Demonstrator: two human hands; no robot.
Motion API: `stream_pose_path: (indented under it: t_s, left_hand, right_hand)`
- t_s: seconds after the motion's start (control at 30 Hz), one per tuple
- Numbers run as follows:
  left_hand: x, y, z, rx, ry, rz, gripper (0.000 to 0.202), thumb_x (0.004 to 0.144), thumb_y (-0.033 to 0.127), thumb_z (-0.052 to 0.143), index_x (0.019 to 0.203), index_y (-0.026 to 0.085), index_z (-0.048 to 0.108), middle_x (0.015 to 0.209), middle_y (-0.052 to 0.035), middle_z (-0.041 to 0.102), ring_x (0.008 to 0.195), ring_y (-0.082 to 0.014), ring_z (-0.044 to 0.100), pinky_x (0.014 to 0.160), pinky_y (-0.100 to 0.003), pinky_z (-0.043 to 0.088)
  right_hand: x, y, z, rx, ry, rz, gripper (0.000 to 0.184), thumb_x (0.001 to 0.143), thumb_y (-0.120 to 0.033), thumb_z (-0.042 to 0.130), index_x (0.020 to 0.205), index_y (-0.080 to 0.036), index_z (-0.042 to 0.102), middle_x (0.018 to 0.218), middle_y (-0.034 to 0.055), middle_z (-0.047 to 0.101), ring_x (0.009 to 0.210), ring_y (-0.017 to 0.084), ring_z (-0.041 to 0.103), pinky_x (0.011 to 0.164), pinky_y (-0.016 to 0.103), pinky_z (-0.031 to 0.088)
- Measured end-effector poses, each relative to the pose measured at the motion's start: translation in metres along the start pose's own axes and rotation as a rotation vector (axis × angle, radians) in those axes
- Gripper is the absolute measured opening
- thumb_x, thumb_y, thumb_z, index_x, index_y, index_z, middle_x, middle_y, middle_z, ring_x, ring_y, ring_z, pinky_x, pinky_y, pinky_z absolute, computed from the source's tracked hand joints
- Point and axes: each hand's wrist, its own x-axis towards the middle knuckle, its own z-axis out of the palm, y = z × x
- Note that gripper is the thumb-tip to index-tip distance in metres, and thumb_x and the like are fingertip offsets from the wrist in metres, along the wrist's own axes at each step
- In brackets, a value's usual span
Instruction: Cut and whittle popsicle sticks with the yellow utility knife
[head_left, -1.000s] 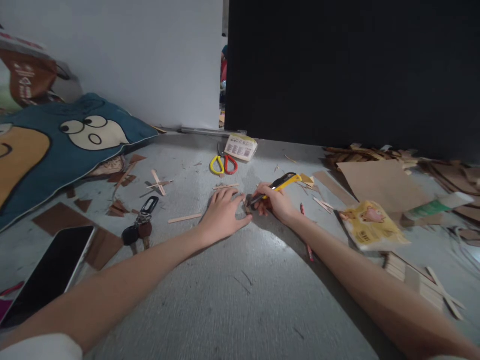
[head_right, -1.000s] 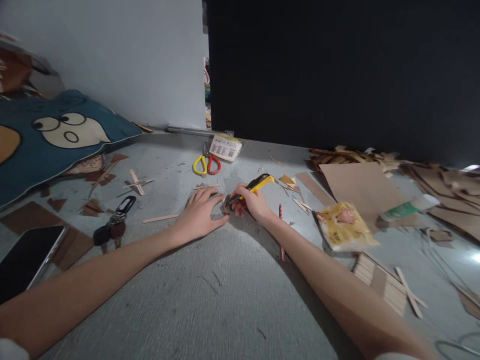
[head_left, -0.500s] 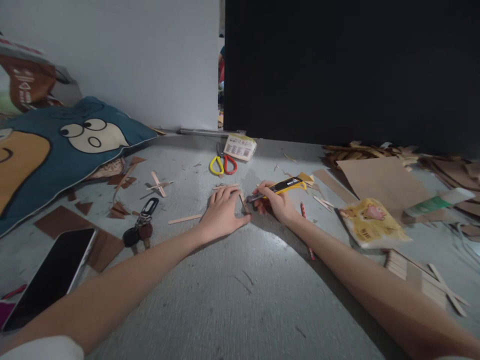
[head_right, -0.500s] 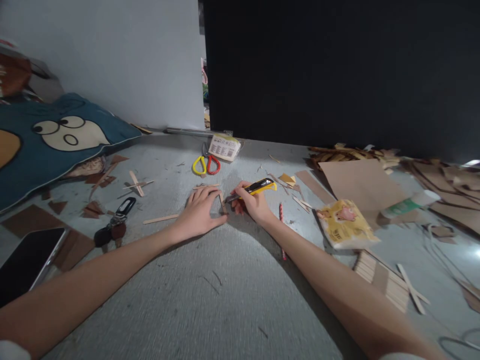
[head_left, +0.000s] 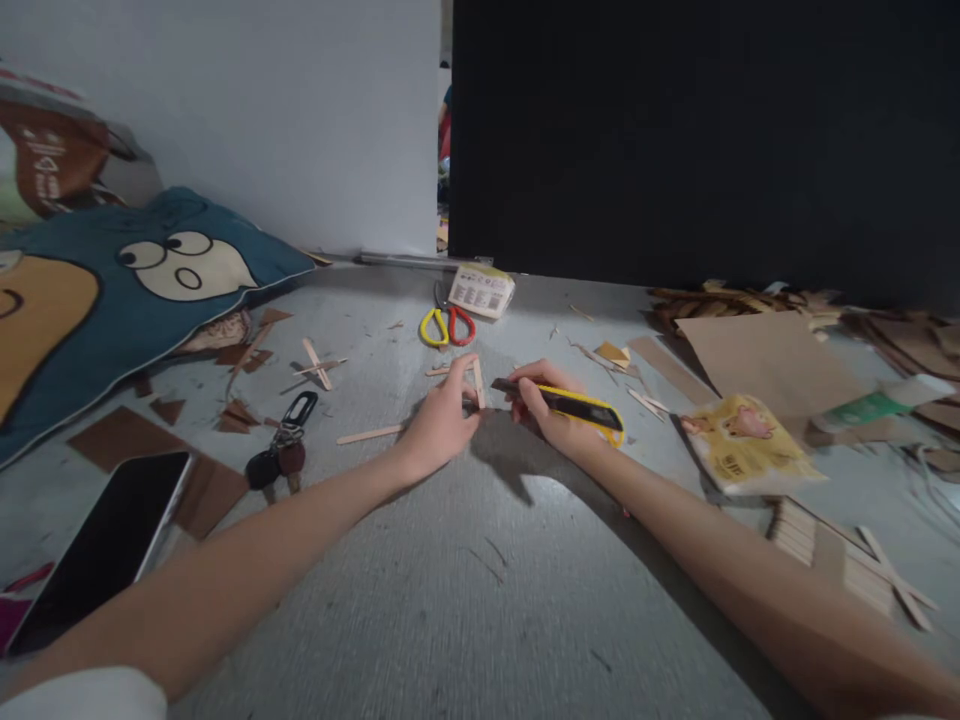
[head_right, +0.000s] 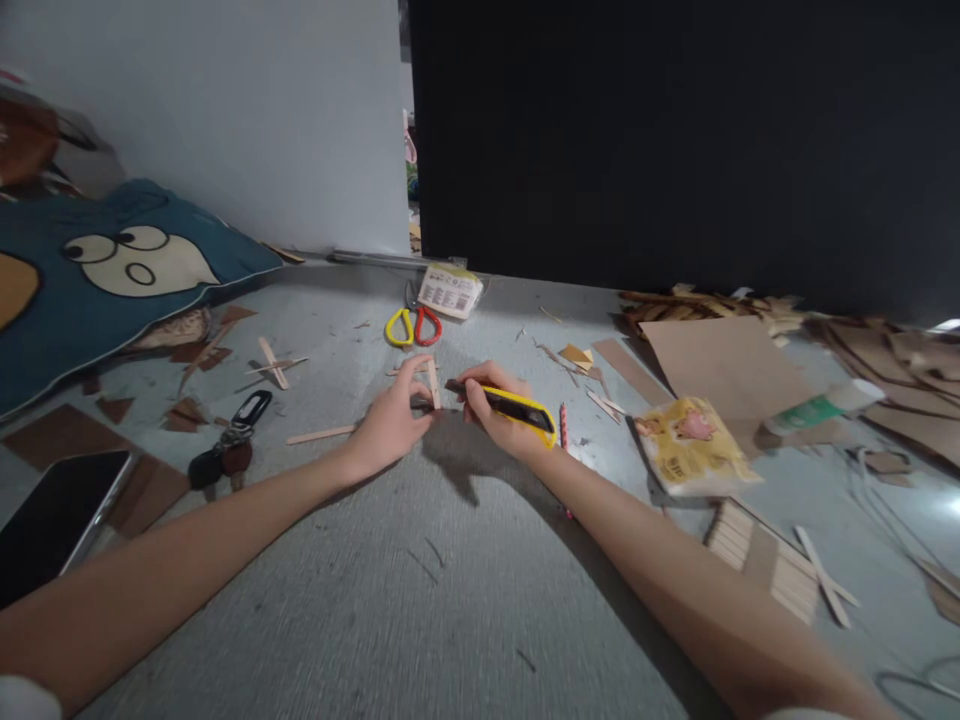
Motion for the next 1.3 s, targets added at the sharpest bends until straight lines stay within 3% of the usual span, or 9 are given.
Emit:
stream_pose_path:
  t_s: [0.13,0.3,0.73,1.3]
  left_hand:
    - [0.000,0.004,-0.001,-0.004,-0.004,-0.039,0.074,0.085,0.008,0.072,0.151,0.025,0.042,0.087,0.0021,0.073,0.082,-0.0194,0.072,0.082,-0.033,0.053]
    - [0.000,0.005,-0.001,-0.010,-0.008,-0.033,0.073,0.086,0.009,0.071,0.150,0.025,0.041,0.088,0.0022,0.072,0.080,-0.0181,0.070,0.082,-0.033,0.052]
    - [0.000,0.000,0.000,-0.001,0.005,0.041,0.075,0.085,0.008,0.071,0.151,0.026,0.041,0.089,0.0009,0.073,0.087,-0.0208,0.072,0.087,-0.037,0.053]
    - [-0.003,0.006,0.000,-0.034,0.004,0.052,0.072,0.087,0.008,0.070,0.151,0.027,0.042,0.090,0.0002,0.074,0.087,-0.0194,0.070,0.084,-0.034,0.053]
  right_hand:
    - [-0.002,-0.003,0.001,-0.166,-0.034,-0.157,0.031,0.106,-0.049,0.054,0.106,-0.024,0.074,0.064,-0.0004,0.071,0.066,0.016,0.072,0.065,0.028,0.055]
    - [-0.001,0.005,0.002,-0.228,-0.078,-0.254,0.026,0.107,-0.040,0.054,0.109,-0.024,0.075,0.068,-0.0011,0.073,0.062,0.014,0.070,0.070,0.028,0.056]
    - [0.000,0.005,0.000,-0.276,-0.144,-0.219,0.027,0.105,-0.042,0.054,0.111,-0.026,0.075,0.072,0.0013,0.073,0.069,0.018,0.070,0.075,0.032,0.055]
    - [-0.003,0.000,0.000,-0.267,-0.127,-0.214,0.020,0.100,-0.037,0.059,0.110,-0.027,0.074,0.081,0.0028,0.078,0.071,0.018,0.073,0.072,0.032,0.056]
